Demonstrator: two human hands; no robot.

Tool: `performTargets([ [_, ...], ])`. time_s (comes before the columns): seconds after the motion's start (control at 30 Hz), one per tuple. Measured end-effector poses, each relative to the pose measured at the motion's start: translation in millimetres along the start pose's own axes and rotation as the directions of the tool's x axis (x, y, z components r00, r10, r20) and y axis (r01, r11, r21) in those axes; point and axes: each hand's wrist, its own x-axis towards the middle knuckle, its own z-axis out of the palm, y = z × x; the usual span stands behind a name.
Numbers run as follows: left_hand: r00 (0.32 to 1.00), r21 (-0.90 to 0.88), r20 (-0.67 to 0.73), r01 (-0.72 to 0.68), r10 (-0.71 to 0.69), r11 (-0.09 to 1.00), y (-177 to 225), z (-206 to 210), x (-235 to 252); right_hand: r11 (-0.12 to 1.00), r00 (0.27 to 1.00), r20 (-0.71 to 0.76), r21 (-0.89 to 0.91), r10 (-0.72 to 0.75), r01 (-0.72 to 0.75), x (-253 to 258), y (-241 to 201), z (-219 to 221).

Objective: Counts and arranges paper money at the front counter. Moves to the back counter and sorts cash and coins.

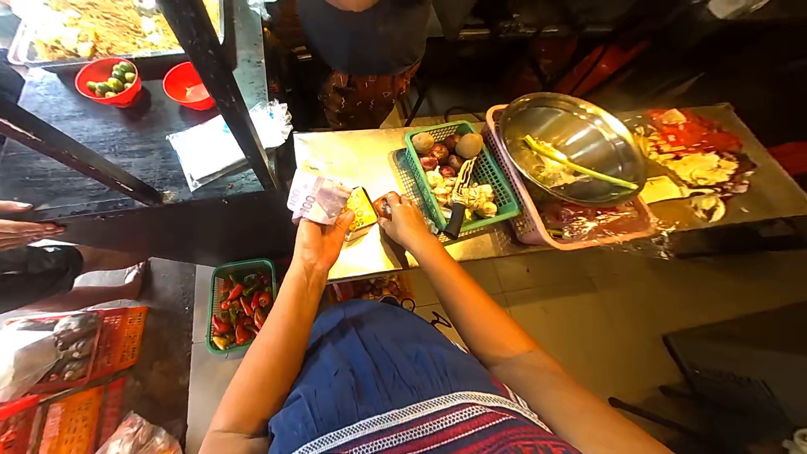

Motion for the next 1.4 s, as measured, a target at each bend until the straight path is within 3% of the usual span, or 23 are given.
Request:
performTargets([
  [0.07, 1.0, 0.002, -0.001, 0.002, -0.002, 1.0, 1, 0, 0, 0.994, 0.994, -0.1, 0.092, -0.044, 0.053, 1, 6, 3],
  [0.17, 1.0, 0.009, -0.004, 0.005, -0.005, 1.0, 4, 1, 1, 0.879, 0.96, -0.28, 0.454, -0.016, 0.147, -6, -4, -20],
  [0.27, 0.999, -0.011, 0.004, 0.039, -0.039, 0.999, 7, -6, -1, 0.756, 0.955, -0.277, 0.601, -0.108, 0.26, -18, -37, -38],
  [0.4, 0.999, -0.001, -0.017, 0.032, -0.032, 0.999, 20, -28, -10, 0.942, 0.958, -0.179, 0.213, -0.223, 0.259, -26, -76, -21],
  [0.47, 0.997, 0.051, -0.072, -0.015, 0.019, 0.999, 28, -49, -17, 0.974, 0.964, -0.151, 0.025, -0.219, 0.225, -35, -87, -5],
  [0.57, 0.976, 0.324, -0.069, -0.174, 0.206, 0.93, 24, -85, -27, 0.974, 0.95, -0.222, -0.096, -0.221, 0.205, -41, -91, 14],
  [0.63, 0.952, 0.611, -0.021, -0.23, 0.306, 0.757, 21, -99, -33, 0.969, 0.928, -0.288, -0.145, -0.236, 0.201, -43, -93, 25],
  [0.73, 0.896, 0.869, 0.183, -0.34, 0.404, 0.359, 27, -115, -33, 0.961, 0.912, -0.328, -0.206, -0.248, 0.187, -47, -93, 36],
  [0.83, 0.797, 0.882, 0.423, -0.47, 0.432, 0.004, 35, -129, -26, 0.969, 0.939, -0.281, -0.198, -0.2, 0.147, -48, -96, 39],
  [0.93, 0.766, 0.819, 0.569, -0.494, 0.299, -0.293, 52, -131, -25, 0.975, 0.946, -0.277, -0.185, -0.169, 0.12, -46, -98, 42],
  [1.03, 0.708, 0.68, 0.691, -0.567, 0.147, -0.464, 67, -135, -20, 0.979, 0.908, -0.378, -0.152, -0.183, 0.135, -46, -97, 50],
  [1.1, 0.647, 0.615, 0.755, -0.644, 0.105, -0.456, 73, -139, -15, 0.977, 0.881, -0.431, -0.164, -0.194, 0.135, -45, -95, 53],
  [1.17, 0.639, 0.634, 0.759, -0.682, 0.123, -0.365, 78, -143, -14, 0.977, 0.86, -0.472, -0.174, -0.192, 0.123, -40, -96, 54],
  [1.3, 0.755, 0.786, 0.606, -0.617, 0.252, -0.039, 83, -148, -22, 0.991, 0.863, -0.491, -0.112, -0.123, 0.077, -6, -107, 44],
  [1.4, 0.819, 0.824, 0.492, -0.547, 0.295, 0.144, 78, -152, -31, 0.995, 0.871, -0.482, -0.066, -0.095, 0.072, 42, -113, 26],
])
